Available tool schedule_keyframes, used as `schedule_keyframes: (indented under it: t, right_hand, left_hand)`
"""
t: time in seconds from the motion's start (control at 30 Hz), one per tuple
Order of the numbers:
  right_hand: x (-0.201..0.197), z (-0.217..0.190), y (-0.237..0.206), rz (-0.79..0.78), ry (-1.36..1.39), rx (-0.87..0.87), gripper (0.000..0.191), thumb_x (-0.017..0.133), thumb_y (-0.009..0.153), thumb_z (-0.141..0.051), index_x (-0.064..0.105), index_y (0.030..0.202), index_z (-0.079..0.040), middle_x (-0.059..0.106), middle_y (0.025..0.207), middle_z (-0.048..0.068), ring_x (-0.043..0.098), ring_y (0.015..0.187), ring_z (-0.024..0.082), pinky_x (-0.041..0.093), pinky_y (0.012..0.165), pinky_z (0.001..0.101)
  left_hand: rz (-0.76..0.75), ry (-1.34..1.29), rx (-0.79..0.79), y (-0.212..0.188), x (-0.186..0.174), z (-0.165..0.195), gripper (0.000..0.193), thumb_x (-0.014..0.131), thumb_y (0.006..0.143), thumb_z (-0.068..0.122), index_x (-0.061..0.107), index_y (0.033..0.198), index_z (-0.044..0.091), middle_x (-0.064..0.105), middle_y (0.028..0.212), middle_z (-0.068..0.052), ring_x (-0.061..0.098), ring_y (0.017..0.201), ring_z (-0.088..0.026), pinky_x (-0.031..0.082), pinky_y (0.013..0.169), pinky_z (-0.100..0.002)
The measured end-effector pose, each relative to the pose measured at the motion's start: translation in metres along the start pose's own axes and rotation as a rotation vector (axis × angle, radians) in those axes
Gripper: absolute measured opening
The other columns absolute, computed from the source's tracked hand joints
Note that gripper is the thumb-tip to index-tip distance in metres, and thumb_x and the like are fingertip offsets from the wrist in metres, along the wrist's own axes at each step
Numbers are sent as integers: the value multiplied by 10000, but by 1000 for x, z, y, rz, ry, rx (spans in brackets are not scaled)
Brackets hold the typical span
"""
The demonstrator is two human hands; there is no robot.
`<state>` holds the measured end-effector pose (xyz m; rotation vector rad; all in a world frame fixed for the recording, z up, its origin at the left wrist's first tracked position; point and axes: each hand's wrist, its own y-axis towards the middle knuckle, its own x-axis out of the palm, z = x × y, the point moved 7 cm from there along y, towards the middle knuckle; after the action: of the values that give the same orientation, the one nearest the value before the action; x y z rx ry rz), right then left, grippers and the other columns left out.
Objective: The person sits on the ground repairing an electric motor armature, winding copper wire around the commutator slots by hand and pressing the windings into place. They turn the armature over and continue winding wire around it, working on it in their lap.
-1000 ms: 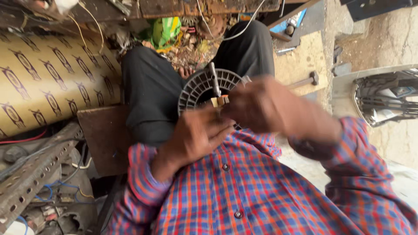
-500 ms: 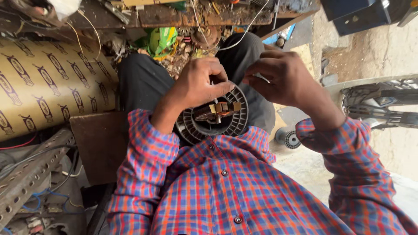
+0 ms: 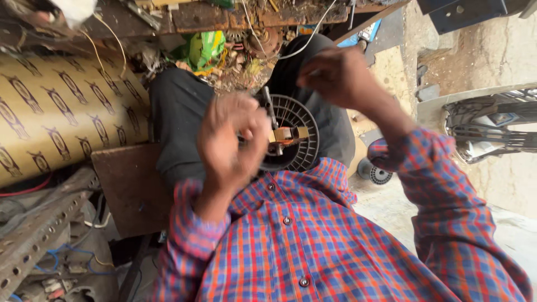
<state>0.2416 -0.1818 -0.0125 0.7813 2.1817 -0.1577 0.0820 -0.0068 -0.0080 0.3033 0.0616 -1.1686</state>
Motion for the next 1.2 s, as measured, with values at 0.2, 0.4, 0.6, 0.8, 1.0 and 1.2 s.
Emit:
schedule_keyframes:
  t: [0.2, 0.4, 0.6, 0.8, 1.0, 1.2]
  right_hand:
    - [-34, -37, -30, 45, -346, -161, 106, 855, 900, -107, 773, 960, -77, 698, 856, 100, 677, 742, 276, 515, 634, 375]
    - [-58, -91, -20, 145, -84, -200, 152, 865, 879, -114, 742, 939, -48, 690, 803, 77, 623, 643, 233, 482, 584, 367]
    - [6, -59, 5, -1, -28, -285, 136, 840, 941, -159, 746, 971, -65, 703, 877, 86, 670, 781, 291, 515, 675, 385]
    - [5, 15, -8, 27, -42, -12, 95, 827, 906, -129, 770, 957, -72, 736, 879, 95, 706, 744, 264, 545, 664, 378]
    - [16, -72, -38, -437, 51, 62, 235, 683, 738, 3, 786, 940, -56, 754, 920, 114, 719, 807, 260, 572, 687, 403]
    - [4, -164, -53, -253, 46, -654, 191, 716, 815, -72, 702, 967, 43, 647, 833, 130, 645, 754, 288, 472, 600, 421]
  left_hand:
    - [-787, 423, 37, 65, 70, -25, 424, 873, 808, 517, 772, 829, 105, 715, 903, -81, 675, 860, -214, 517, 823, -383]
    - [-464, 9, 378, -5, 34, 26, 199, 826, 882, 289, 803, 950, 103, 606, 1444, -155, 446, 1450, -427, 350, 1216, -537]
    - [24, 481, 481, -49, 7, 46, 138, 811, 860, 33, 744, 968, 88, 586, 1387, -126, 469, 1369, -421, 423, 1156, -546]
    - [-76, -161, -39, 10, 10, 6, 109, 816, 850, 58, 712, 863, 27, 661, 927, -134, 583, 807, -292, 477, 715, -428]
    - [-712, 174, 290, 76, 53, 18, 166, 882, 752, 146, 750, 775, 49, 677, 782, -101, 663, 752, -277, 498, 661, -370]
    - [-467, -183, 145, -4, 16, 29, 163, 758, 986, 171, 706, 1031, 23, 676, 941, -98, 694, 861, -277, 550, 758, -340]
